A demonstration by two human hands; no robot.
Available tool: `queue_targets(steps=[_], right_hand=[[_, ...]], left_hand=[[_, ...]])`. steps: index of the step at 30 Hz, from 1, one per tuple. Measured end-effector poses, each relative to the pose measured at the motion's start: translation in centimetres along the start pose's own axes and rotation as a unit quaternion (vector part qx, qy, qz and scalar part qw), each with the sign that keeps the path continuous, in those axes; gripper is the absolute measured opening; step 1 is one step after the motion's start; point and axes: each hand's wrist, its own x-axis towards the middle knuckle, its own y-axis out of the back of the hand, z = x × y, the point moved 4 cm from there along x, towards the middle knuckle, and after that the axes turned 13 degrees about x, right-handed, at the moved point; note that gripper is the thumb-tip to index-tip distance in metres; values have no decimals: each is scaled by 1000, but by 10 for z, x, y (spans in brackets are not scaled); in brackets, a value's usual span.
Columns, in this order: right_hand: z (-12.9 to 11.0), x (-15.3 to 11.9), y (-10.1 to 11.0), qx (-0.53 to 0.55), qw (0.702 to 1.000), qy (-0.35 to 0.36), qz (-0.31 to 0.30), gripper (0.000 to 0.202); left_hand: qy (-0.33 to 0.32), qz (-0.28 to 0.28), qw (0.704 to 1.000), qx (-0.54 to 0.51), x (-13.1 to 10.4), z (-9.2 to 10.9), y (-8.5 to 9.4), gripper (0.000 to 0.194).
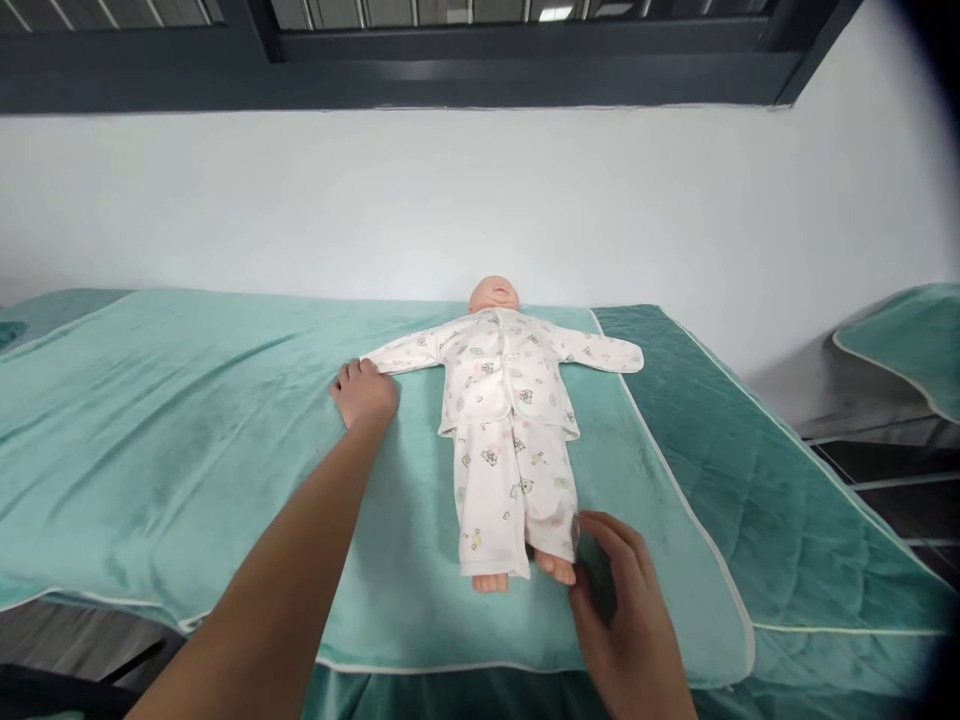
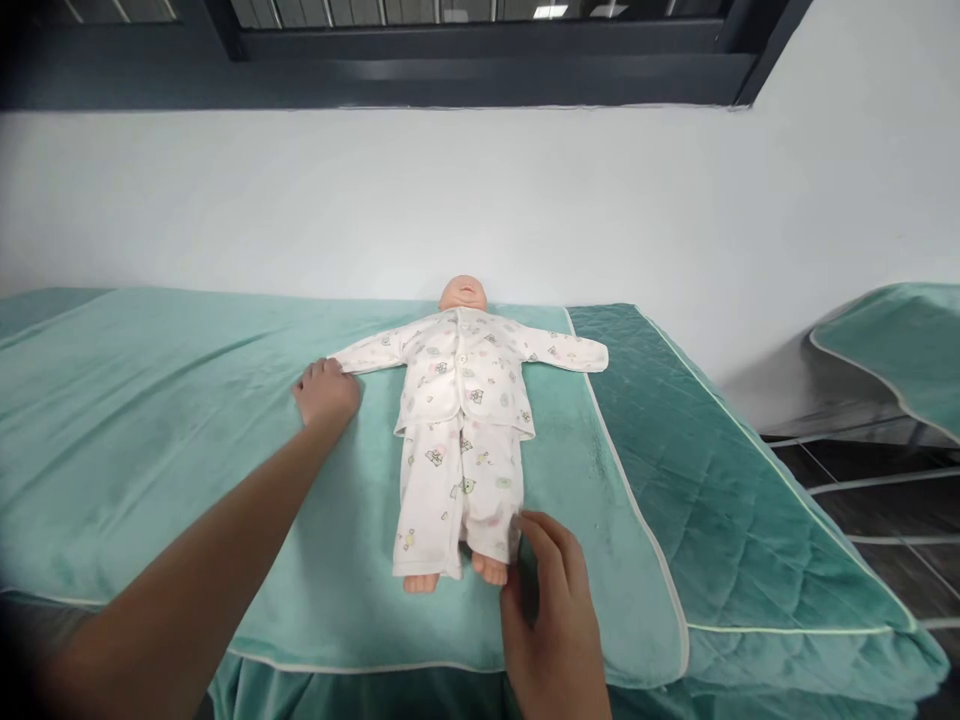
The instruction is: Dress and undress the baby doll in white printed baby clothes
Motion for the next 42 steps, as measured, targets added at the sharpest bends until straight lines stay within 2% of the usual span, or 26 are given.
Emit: queue_targets(steps=[4,8,15,22,28,32,36,39,42], right_hand=[[6,1,-6,-23,999,-6,-29,29],[-2,9,-3,35,998,8,-48,14],[-28,13,16,89,995,45,-23,13],[-33,17,28,123,992,3,28,13],[-23,8,19,5,998,60,0,26],[-30,6,9,-43,995,87,-32,37],[-38,15,-7,-50,990,85,-105,27],[-39,20,-13,-66,989,87,-99,17],[-39,18,-14,-59,988,108,-97,18]], left_hand=[[0,7,1000,6,1,0,-1,37],[0,5,1000,1,1,0,0,37],[1,0,1000,4,0,1,1,39],[-1,-1,1000,0,0,0,1,39],[1,-2,1000,6,-1,0,1,40],[1,-4,1000,2,-2,0,1,40],[2,0,1000,-2,-2,1,1,39],[2,1,1000,-5,-1,0,1,40],[1,4,1000,-3,-1,0,1,39]])
